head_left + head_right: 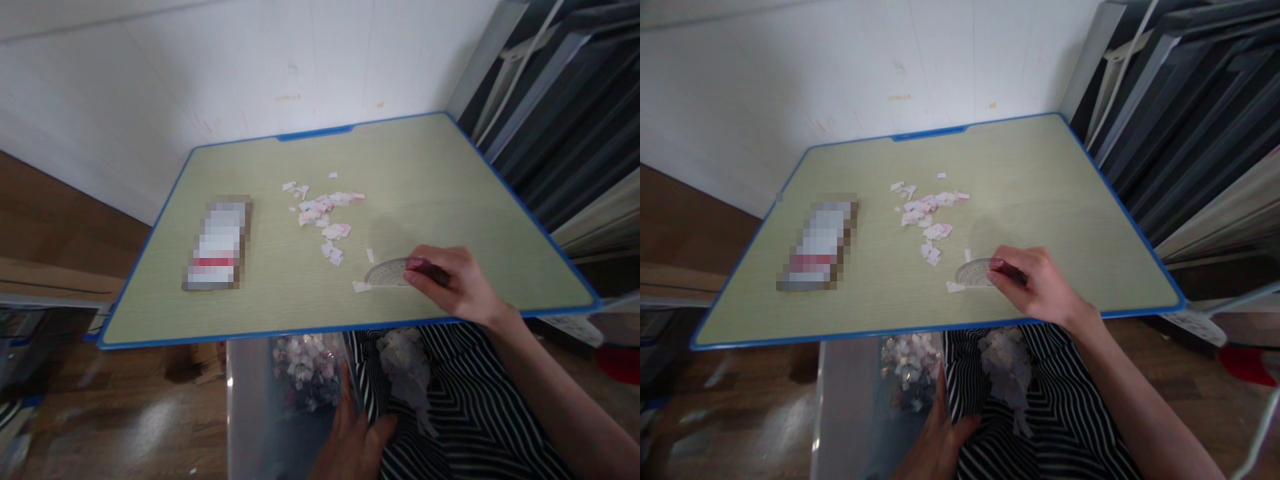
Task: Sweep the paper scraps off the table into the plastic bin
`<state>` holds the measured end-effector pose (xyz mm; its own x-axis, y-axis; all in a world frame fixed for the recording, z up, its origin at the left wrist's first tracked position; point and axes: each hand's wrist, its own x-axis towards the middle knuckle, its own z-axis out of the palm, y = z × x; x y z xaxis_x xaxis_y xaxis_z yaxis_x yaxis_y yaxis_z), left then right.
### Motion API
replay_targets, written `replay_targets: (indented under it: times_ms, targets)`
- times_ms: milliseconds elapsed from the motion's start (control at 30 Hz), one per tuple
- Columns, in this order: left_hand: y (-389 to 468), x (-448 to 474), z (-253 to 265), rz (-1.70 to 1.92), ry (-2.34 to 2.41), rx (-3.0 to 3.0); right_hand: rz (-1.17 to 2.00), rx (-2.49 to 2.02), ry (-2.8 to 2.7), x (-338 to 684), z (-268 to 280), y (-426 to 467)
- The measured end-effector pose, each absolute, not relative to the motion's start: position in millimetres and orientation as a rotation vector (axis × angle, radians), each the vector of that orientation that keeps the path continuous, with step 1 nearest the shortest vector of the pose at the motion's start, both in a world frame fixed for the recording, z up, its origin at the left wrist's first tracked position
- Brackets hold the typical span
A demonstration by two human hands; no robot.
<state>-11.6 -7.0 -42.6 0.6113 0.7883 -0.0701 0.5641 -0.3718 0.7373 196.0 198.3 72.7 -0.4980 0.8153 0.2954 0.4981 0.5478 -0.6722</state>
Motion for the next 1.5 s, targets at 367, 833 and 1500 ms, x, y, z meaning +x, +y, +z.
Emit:
replay_targets:
  times_ms: [367,833,1500]
  targets:
    - [-7.5,-11.4,-41.8,0.394,1.049,2.05,0.533,-1.287,-1.983,200.2,67.1,205.9]
    - [-1.0,-7.6,-34.3,0.335,1.111,2.061,0.736,-1.032,-2.229,217.7,70.4,198.4]
    - [1.2,-3.7,-28.4,0.328,1.135,2.11,0.858,-1.017,-2.326,227.9,66.5,187.7]
